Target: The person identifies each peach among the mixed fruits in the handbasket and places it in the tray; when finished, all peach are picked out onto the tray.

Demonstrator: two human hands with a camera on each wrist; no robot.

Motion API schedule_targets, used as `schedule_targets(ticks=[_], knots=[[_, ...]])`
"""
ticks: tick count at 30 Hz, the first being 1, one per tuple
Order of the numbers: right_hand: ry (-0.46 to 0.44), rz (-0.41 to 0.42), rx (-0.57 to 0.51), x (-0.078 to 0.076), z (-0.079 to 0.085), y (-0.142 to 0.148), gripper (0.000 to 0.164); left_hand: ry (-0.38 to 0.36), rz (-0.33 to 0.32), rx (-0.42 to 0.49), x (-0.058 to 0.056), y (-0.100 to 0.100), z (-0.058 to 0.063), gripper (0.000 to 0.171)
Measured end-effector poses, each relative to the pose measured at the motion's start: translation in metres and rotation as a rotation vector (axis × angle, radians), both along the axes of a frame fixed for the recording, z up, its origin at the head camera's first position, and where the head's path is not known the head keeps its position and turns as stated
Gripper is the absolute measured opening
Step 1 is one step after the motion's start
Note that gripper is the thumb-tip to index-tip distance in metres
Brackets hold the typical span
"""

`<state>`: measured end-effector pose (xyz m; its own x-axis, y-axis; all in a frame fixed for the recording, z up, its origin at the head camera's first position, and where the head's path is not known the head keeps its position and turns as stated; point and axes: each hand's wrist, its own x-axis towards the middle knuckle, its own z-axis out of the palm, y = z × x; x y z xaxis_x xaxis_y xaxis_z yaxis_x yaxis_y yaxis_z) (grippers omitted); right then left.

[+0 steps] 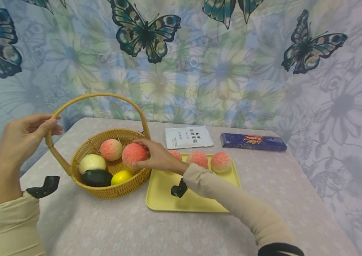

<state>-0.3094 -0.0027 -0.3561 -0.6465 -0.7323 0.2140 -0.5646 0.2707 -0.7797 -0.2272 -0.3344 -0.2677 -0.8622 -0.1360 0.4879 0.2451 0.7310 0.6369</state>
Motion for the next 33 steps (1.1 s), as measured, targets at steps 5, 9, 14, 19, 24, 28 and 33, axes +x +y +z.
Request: schedule_targets(ticks=[5,9,14,19,24,28,33], knots=[[-0.037,-0.001,-0.030,0.005,0.000,0.001,0.068,-0.007,0.002,0.003,0.000,-0.002,0.000,0.039],[-0.063,-0.016,-0.040,0.009,0.001,0.004,0.067,-0.014,0.001,0.007,0.000,-0.003,0.000,0.038],[-0.128,-0.044,-0.076,0.014,0.001,0.010,0.068,-0.009,-0.008,0.014,-0.003,-0.004,-0.001,0.037],[-0.172,-0.045,-0.110,0.018,0.001,0.017,0.068,-0.007,-0.014,0.014,-0.005,-0.004,-0.001,0.035],[-0.206,-0.020,-0.163,0.020,0.002,0.026,0.066,-0.012,-0.013,0.011,-0.006,-0.005,0.000,0.037],[-0.218,-0.024,-0.171,0.022,0.002,0.035,0.066,-0.022,-0.007,0.006,-0.008,-0.005,0.002,0.039],[-0.233,-0.033,-0.173,0.024,-0.001,0.046,0.065,-0.035,-0.006,0.005,-0.009,-0.005,0.004,0.040]])
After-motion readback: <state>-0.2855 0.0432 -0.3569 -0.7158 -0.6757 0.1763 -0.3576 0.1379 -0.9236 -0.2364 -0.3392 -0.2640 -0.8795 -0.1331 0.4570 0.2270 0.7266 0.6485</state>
